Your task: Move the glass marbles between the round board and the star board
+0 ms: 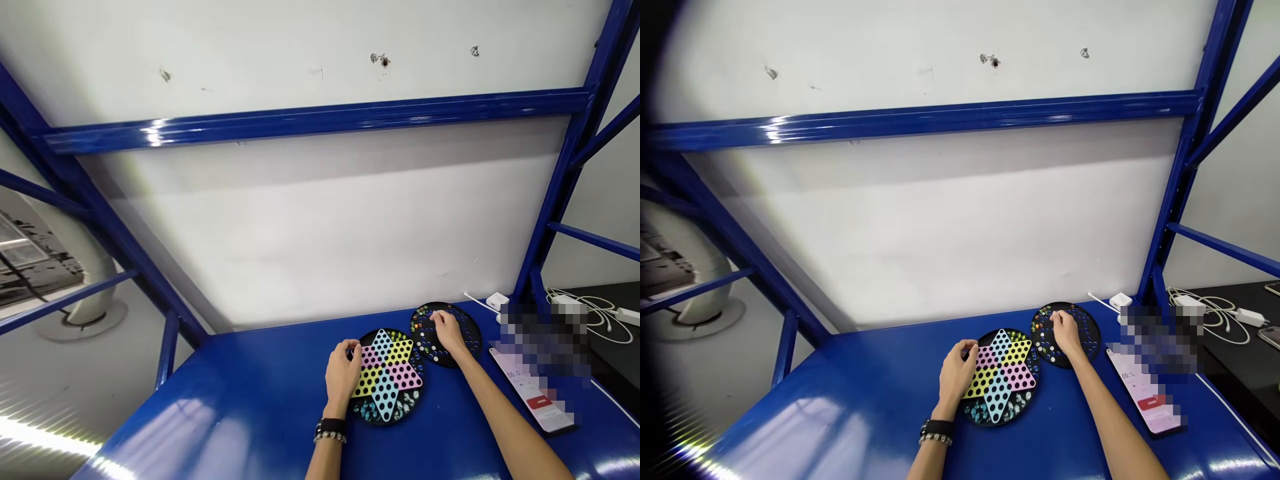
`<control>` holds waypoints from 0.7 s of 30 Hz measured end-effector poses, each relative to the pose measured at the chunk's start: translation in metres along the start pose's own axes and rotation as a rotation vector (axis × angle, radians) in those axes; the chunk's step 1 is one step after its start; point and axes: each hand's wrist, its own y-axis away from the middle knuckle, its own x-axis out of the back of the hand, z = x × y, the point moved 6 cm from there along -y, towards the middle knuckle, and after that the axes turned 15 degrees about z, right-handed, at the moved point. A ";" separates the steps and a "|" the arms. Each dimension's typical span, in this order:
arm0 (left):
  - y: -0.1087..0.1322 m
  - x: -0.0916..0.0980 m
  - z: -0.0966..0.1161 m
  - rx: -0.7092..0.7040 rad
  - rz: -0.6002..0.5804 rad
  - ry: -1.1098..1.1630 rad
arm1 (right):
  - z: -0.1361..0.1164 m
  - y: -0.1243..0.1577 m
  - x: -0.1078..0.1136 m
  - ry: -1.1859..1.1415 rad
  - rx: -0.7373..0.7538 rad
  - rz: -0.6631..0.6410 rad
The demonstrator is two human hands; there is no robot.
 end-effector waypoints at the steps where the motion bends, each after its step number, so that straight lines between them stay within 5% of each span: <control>1: 0.000 0.000 0.000 -0.005 0.002 0.002 | -0.005 0.004 -0.005 0.123 0.086 -0.026; 5: 0.000 0.000 0.000 -0.009 0.007 0.009 | -0.017 0.018 -0.025 0.498 0.294 -0.129; 8: -0.001 0.000 -0.001 -0.001 0.000 0.003 | -0.017 0.020 -0.031 0.535 0.323 -0.144; 15: 0.002 0.000 0.002 -0.009 -0.003 0.020 | -0.002 -0.008 -0.029 -0.202 -0.192 -0.131; 21: 0.002 -0.002 -0.001 -0.017 -0.012 0.013 | -0.002 -0.022 -0.032 -0.242 -0.199 -0.132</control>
